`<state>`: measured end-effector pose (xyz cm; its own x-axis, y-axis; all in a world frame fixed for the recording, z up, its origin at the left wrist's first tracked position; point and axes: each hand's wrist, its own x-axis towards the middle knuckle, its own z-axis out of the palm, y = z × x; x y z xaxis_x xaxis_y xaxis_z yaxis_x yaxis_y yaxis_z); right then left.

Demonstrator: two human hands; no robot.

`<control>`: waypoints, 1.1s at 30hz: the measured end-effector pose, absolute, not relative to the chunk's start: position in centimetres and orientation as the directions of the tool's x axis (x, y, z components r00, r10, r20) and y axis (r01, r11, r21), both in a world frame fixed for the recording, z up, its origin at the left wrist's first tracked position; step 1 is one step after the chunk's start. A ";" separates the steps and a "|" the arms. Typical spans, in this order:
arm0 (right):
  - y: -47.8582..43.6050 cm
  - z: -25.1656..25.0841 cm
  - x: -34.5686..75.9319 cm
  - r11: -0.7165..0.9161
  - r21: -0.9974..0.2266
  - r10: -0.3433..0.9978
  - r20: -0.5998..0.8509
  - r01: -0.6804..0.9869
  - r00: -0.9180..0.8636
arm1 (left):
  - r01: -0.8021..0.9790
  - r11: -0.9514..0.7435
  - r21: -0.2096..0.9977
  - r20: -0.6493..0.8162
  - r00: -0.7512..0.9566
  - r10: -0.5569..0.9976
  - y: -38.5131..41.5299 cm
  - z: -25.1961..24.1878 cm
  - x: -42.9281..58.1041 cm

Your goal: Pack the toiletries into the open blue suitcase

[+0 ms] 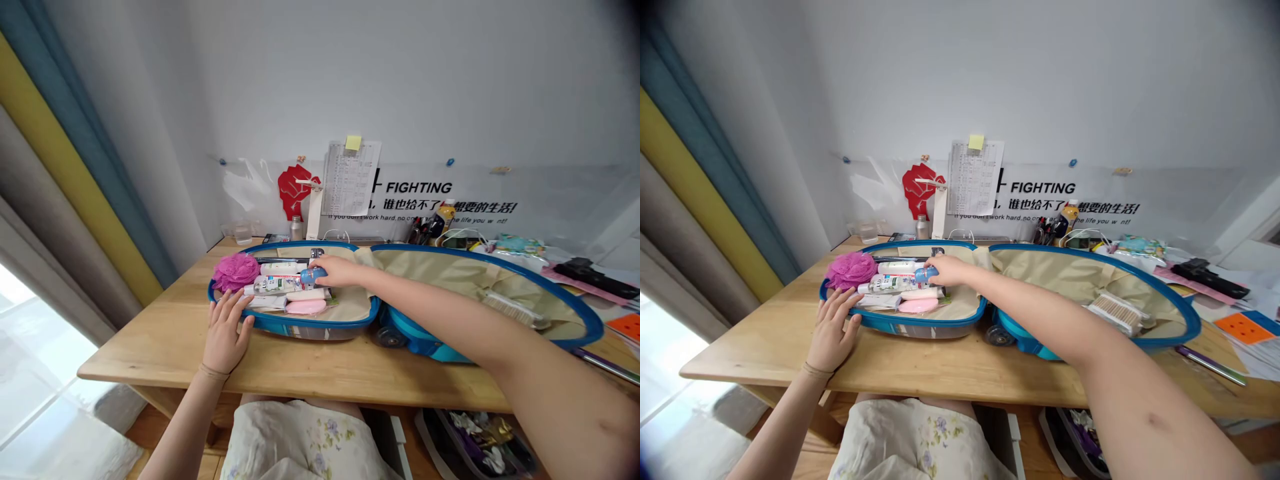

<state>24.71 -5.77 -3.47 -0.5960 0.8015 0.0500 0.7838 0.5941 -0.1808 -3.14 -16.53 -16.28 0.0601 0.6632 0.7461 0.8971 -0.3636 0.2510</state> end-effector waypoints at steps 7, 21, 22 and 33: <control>-5.4 -6.3 23.3 0.586 -0.202 0.807 0.053 0.785 -0.589 | 0.898 -0.362 0.249 0.745 0.061 0.664 -16.6 -16.1 -3.0; -6.2 1.3 40.3 0.301 -0.254 0.949 -0.017 0.919 -0.315 | 0.898 -0.367 0.244 0.753 0.063 0.655 -16.6 -16.2 -3.1; -7.0 0.8 42.0 0.263 -0.207 0.950 -0.116 0.942 -0.290 | 0.899 -0.368 0.239 0.756 0.065 0.652 -16.5 -16.2 -3.1; -13.4 -4.2 48.2 0.154 0.010 0.942 -0.304 0.988 -0.144 | 0.899 -0.372 0.231 0.763 0.069 0.642 -16.5 -16.2 -3.0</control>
<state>48.15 -13.38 -4.18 -0.1440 0.9416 -0.3045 0.9880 0.1544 0.0101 -3.04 -16.49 -16.20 0.0694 0.6424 0.7632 0.8991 -0.3717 0.2311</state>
